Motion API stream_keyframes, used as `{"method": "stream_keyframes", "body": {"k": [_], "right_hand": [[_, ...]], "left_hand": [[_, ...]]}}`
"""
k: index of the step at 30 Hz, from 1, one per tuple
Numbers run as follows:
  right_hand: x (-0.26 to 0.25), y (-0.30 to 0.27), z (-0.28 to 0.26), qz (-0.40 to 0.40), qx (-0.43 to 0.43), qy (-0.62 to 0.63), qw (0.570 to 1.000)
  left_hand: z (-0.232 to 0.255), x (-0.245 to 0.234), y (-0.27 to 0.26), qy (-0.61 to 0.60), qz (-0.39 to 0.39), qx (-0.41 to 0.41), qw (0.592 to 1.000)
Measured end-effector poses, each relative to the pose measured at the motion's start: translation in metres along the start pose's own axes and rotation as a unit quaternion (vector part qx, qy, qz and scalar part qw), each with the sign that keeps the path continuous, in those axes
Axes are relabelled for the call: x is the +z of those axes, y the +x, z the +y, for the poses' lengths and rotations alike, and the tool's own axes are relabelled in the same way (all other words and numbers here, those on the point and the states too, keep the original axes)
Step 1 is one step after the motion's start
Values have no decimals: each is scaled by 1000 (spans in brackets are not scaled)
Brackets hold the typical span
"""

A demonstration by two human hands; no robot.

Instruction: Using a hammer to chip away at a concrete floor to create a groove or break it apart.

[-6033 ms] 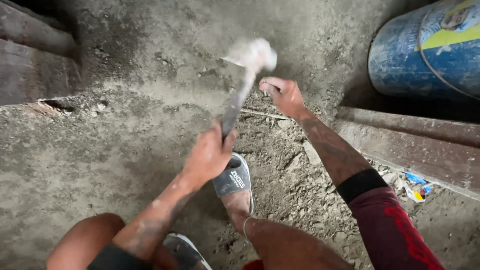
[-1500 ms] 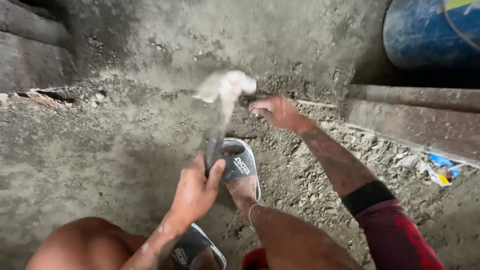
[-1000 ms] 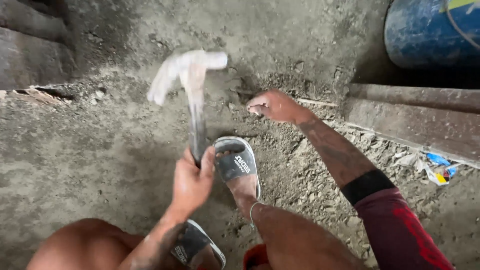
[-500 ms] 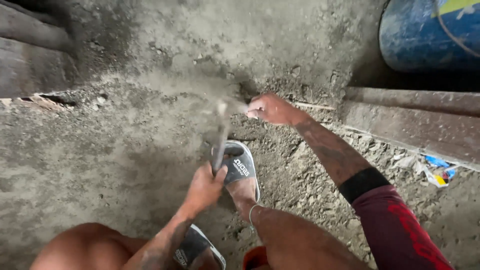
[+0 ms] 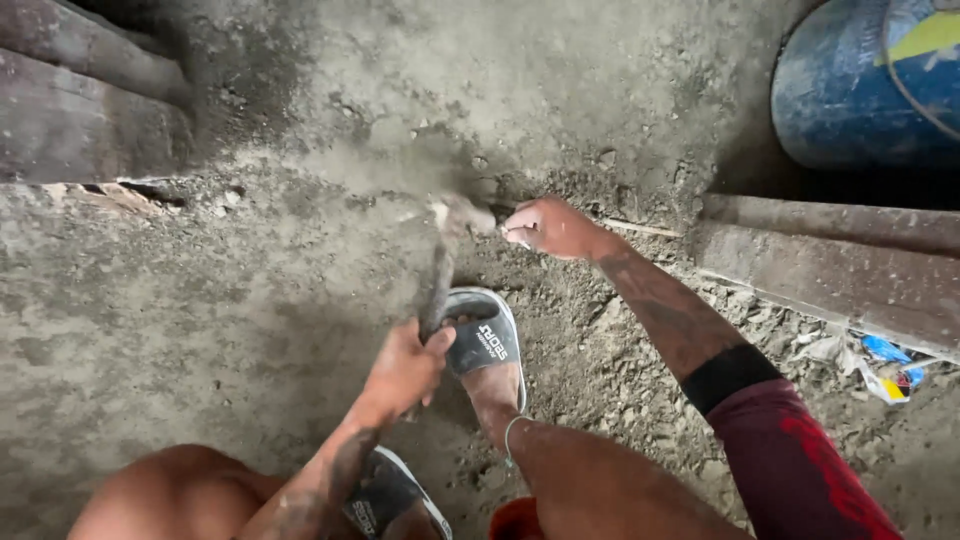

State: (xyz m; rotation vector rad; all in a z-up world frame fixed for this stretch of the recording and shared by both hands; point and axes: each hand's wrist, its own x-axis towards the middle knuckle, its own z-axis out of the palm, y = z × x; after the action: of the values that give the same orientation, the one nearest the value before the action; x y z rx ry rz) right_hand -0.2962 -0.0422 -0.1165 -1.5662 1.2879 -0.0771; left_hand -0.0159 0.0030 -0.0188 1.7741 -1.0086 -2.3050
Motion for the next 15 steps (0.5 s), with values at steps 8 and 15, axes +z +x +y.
{"method": "stream_keyframes", "body": {"k": [8,15], "right_hand": [[4,4,16,3,-30,-11,1000],[2,2,17,-1,-9,-12,1000]], "left_hand": [[3,14,4,44,68,66,995],[28,-4,-2,49,70,110,990]]}}
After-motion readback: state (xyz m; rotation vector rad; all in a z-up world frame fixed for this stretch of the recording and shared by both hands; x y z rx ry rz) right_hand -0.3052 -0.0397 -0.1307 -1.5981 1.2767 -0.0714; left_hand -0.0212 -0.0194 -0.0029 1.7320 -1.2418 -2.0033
